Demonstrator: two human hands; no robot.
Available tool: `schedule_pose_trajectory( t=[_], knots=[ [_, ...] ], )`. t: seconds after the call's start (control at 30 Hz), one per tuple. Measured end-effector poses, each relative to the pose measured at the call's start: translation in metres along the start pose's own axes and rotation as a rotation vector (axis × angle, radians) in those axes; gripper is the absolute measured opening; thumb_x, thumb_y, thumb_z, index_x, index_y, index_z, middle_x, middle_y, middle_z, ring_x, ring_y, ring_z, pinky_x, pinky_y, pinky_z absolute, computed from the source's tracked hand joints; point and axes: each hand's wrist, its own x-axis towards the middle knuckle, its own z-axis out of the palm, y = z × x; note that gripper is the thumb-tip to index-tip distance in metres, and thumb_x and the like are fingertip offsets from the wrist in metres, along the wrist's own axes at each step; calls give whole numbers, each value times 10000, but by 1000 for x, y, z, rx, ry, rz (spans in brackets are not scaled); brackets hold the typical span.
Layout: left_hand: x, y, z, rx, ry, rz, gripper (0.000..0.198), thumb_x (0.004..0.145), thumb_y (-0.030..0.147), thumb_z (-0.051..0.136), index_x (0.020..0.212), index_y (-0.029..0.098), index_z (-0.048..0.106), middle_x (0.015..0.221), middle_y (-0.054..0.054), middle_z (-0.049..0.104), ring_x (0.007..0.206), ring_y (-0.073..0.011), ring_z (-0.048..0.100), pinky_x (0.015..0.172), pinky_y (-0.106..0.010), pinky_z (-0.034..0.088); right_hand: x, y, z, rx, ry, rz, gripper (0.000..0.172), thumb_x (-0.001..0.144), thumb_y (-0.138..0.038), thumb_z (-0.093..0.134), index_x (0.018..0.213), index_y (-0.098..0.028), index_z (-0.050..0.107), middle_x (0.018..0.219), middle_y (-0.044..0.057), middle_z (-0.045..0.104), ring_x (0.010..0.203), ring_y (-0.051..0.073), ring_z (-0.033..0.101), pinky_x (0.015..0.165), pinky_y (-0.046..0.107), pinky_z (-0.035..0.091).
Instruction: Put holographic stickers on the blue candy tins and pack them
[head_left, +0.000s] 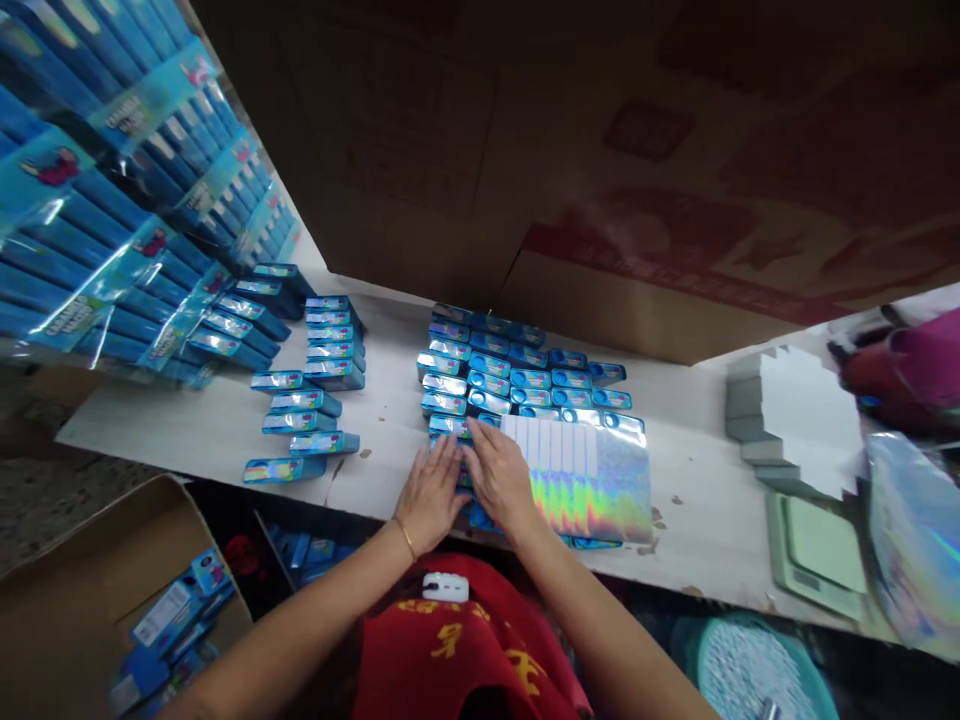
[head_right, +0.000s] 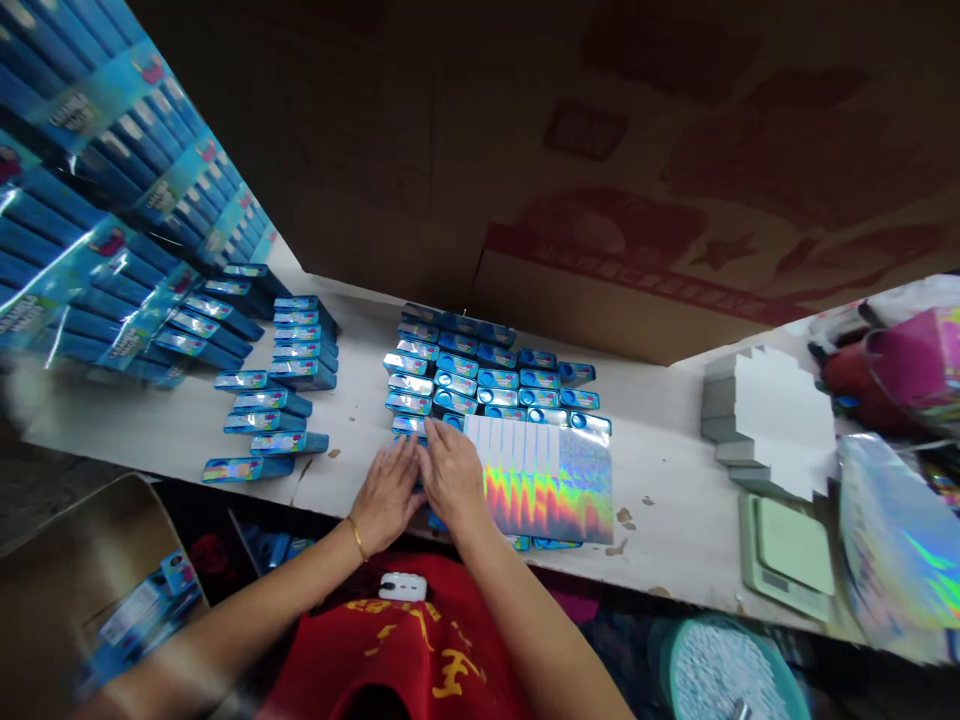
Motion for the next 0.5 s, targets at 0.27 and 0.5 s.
schedule_pose_trajectory(
  t=[0.27, 0.5],
  knots=[
    [11, 0, 10, 6, -114, 29, 527, 789, 327, 418, 1299, 246, 315, 1306, -64, 415, 1222, -239, 307, 1037, -437, 125, 22, -23, 50, 6, -95, 8, 711, 789, -513, 403, 1314, -53, 265, 1403, 169, 125, 1295, 273, 29, 1016, 480, 141],
    [7, -11, 4, -63, -24, 54, 475, 797, 279, 399, 1270, 283, 364, 1307, -20, 417, 1240, -258, 267, 1014, -443, 174, 24, -27, 52, 129, -72, 36, 673, 809, -432, 399, 1342, -80, 188, 1414, 138, 105, 1299, 233, 9, 1035, 456, 122]
  ],
)
